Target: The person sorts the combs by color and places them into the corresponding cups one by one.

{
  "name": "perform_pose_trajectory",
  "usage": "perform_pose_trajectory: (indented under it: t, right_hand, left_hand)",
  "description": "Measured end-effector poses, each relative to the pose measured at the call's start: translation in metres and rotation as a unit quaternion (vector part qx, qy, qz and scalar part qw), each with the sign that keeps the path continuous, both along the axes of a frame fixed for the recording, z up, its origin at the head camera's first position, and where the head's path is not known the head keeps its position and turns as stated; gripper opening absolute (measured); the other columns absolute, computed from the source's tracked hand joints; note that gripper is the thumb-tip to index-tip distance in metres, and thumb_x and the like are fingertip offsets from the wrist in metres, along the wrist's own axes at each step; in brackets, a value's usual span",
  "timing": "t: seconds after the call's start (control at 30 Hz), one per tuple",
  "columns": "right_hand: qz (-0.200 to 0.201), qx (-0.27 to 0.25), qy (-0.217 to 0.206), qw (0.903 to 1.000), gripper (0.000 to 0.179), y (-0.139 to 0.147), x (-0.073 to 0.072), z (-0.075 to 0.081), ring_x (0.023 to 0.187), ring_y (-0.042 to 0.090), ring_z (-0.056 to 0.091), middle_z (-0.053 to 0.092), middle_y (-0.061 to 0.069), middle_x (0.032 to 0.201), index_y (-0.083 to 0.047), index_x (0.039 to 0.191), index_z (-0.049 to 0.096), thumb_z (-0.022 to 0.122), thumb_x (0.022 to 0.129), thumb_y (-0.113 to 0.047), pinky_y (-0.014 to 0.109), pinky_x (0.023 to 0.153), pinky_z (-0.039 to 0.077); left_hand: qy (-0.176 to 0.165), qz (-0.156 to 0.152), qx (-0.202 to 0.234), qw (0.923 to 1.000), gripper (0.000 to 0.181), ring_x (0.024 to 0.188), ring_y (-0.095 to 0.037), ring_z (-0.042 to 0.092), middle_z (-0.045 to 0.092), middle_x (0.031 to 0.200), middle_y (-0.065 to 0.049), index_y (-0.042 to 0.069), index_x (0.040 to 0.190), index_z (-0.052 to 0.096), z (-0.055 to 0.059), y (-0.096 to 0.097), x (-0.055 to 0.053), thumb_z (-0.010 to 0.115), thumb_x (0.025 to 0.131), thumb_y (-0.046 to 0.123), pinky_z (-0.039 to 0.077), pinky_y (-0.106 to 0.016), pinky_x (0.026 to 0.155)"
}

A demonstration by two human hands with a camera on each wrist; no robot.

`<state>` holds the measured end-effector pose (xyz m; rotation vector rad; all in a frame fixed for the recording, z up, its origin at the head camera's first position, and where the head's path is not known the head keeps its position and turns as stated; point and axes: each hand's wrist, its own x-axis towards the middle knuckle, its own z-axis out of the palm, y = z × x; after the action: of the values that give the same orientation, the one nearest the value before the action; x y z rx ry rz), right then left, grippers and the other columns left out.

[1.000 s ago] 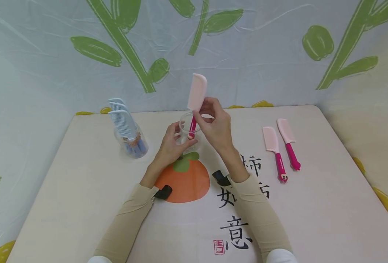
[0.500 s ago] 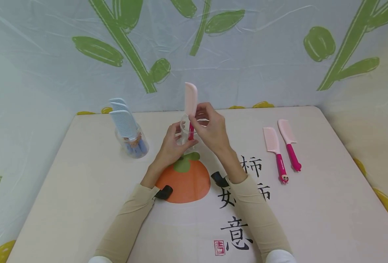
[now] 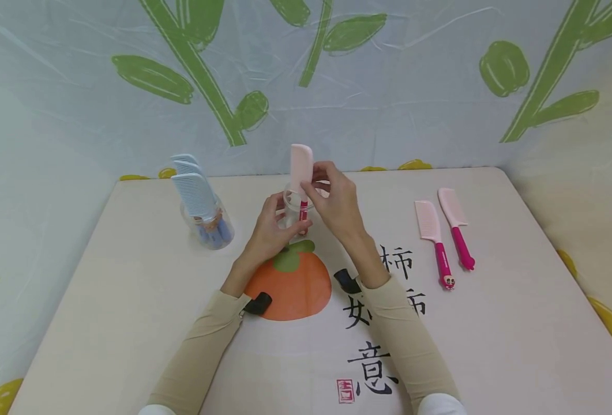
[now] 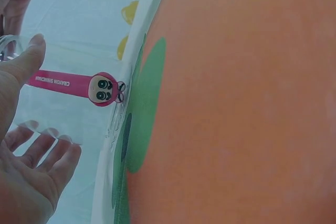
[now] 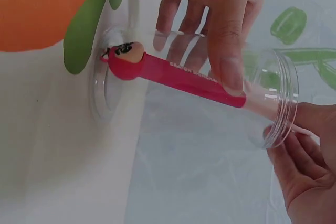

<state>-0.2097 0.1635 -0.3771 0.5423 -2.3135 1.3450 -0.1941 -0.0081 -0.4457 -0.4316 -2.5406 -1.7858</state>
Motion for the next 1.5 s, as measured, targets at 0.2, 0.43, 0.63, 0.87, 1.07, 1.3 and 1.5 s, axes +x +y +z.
perform_pose_trajectory:
  t: [0.2,0.43,0.63,0.87,1.07,1.3,1.5]
  right_hand:
    - [-0.013,0.009,-0.005,0.9999,0.035,0.007,-0.003,0.000,0.104,0.032,0.068,0.067,0.021,0.115,0.009,0.121,0.061,0.076,0.092,-0.001,0.046,0.098,0.056]
    - [-0.008,0.012,-0.026,0.9996,0.033,0.012,-0.004,0.000,0.103,0.034,0.069,0.068,0.021,0.113,0.009,0.123,0.060,0.073,0.094,-0.001,0.051,0.092,0.058]
    - [-0.006,0.010,-0.044,0.9989,0.030,0.015,-0.003,0.001,0.098,0.030,0.069,0.069,0.020,0.107,0.007,0.121,0.061,0.073,0.095,-0.003,0.049,0.088,0.059]
    - [0.005,0.034,-0.050,0.9981,0.028,0.020,-0.002,0.000,0.099,0.031,0.069,0.069,0.019,0.108,0.006,0.120,0.062,0.072,0.097,-0.006,0.052,0.088,0.058]
    - [-0.005,0.051,-0.055,0.9972,0.026,0.032,0.002,-0.003,0.098,0.031,0.070,0.070,0.018,0.107,0.005,0.119,0.062,0.071,0.097,-0.006,0.054,0.088,0.058]
    - [-0.016,0.045,-0.060,0.9970,0.028,0.046,0.003,-0.005,0.103,0.034,0.069,0.068,0.019,0.115,0.006,0.122,0.062,0.069,0.098,-0.007,0.053,0.092,0.057]
    - [-0.029,0.047,-0.065,0.9964,0.030,0.060,0.007,-0.005,0.107,0.031,0.067,0.067,0.017,0.118,0.005,0.124,0.062,0.070,0.098,-0.008,0.036,0.096,0.056]
  left_hand:
    - [-0.002,-0.001,-0.003,1.0000,0.081,0.130,-0.023,0.047,0.044,0.138,-0.010,0.007,0.149,0.036,0.001,0.001,0.001,0.083,0.089,0.032,0.043,-0.044,0.114]
    - [-0.004,0.005,-0.010,0.9999,0.080,0.130,-0.022,0.047,0.044,0.138,-0.009,0.008,0.148,0.037,0.001,0.001,0.001,0.084,0.088,0.033,0.044,-0.043,0.113]
    - [-0.002,0.005,-0.006,1.0000,0.080,0.131,-0.022,0.047,0.044,0.138,-0.009,0.008,0.148,0.037,0.001,0.000,0.000,0.084,0.088,0.032,0.043,-0.043,0.114]
    - [-0.007,0.012,-0.004,0.9999,0.081,0.131,-0.022,0.047,0.045,0.139,-0.008,0.009,0.148,0.038,0.000,0.000,0.000,0.084,0.088,0.035,0.043,-0.043,0.113]
    - [-0.014,0.010,-0.002,0.9998,0.081,0.131,-0.021,0.047,0.045,0.139,-0.007,0.010,0.148,0.038,-0.001,0.002,0.001,0.084,0.087,0.038,0.043,-0.044,0.114]
    - [-0.008,0.015,-0.009,0.9998,0.079,0.130,-0.022,0.048,0.046,0.137,-0.007,0.010,0.146,0.039,-0.001,0.001,0.001,0.084,0.087,0.035,0.045,-0.042,0.112]
    - [-0.008,0.011,-0.007,0.9999,0.078,0.130,-0.023,0.048,0.045,0.137,-0.006,0.010,0.147,0.038,-0.003,0.002,0.000,0.084,0.088,0.035,0.044,-0.043,0.113]
